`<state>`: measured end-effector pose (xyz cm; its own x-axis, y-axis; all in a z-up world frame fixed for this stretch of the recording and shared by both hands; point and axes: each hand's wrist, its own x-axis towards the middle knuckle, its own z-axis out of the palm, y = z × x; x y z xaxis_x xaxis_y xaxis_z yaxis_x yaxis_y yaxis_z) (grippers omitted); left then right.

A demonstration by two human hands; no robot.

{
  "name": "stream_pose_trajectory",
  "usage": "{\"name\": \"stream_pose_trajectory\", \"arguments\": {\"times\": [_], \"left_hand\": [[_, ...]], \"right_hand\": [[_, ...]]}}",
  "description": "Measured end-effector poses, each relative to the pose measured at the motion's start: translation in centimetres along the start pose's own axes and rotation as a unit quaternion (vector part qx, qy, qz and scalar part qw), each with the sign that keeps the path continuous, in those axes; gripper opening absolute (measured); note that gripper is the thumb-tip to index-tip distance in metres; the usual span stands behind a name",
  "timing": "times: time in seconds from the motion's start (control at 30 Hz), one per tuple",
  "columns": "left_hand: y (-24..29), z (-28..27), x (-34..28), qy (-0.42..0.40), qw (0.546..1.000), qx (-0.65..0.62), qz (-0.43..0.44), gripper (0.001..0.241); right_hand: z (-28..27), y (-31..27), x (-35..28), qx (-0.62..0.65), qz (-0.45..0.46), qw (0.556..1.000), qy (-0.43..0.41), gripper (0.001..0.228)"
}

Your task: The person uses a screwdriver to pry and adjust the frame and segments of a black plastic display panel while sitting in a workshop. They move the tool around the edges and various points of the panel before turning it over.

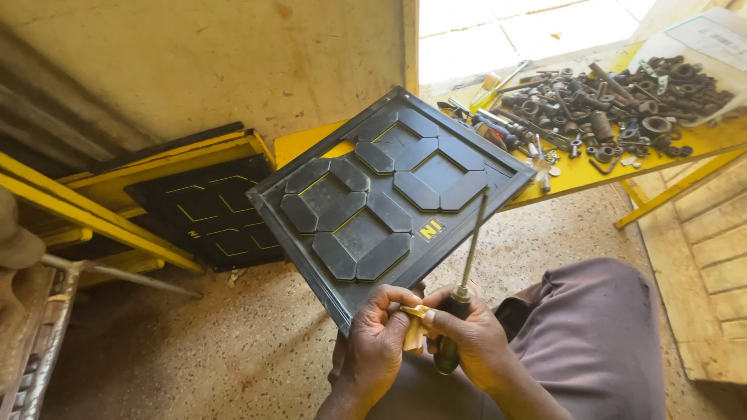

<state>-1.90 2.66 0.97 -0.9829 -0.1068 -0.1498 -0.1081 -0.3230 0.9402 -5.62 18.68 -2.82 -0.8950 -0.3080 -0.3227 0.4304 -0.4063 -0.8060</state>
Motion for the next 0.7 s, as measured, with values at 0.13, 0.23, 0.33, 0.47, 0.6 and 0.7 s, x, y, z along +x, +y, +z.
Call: {"name": "stream_pose_trajectory", "arguments": {"times": [0.13,0.23,0.33,0.47,0.6,0.7], "left_hand": [[0.5,-0.6,0.4,-0.01,0.999,0.003,-0.041,0.021],[2.2,-0.1,0.1,-0.007,0.994,0.055,-0.09,0.032],[1.2,-0.1,-0.1,0.013,0.995,0.063,-0.071,0.012],[2.4,0.8,-0.9,0.069,0.965,0.233,-0.1,0.044],[4.4,0.2,-2.9,-0.001,0.978,0.208,-0.034,0.046],[9.2,-0.8,-5.6,-0.056,0.982,0.175,-0.042,0.048]], "right_hand": [[0.4,-0.6,-0.1,0.016,0.004,0.999,0.035,0.016],[-0.8,-0.3,0.4,-0.009,-0.012,0.999,0.033,0.016],[-0.3,-0.8,0.2,-0.01,0.007,1.0,0.021,0.023],[-1.4,-0.2,0.0,0.027,0.039,0.999,0.003,0.03],[-2.9,0.0,0.9,-0.105,0.051,0.992,0.039,0.021],[-3.0,-1.2,2.7,-0.216,0.102,0.971,0.017,0.033]]}}
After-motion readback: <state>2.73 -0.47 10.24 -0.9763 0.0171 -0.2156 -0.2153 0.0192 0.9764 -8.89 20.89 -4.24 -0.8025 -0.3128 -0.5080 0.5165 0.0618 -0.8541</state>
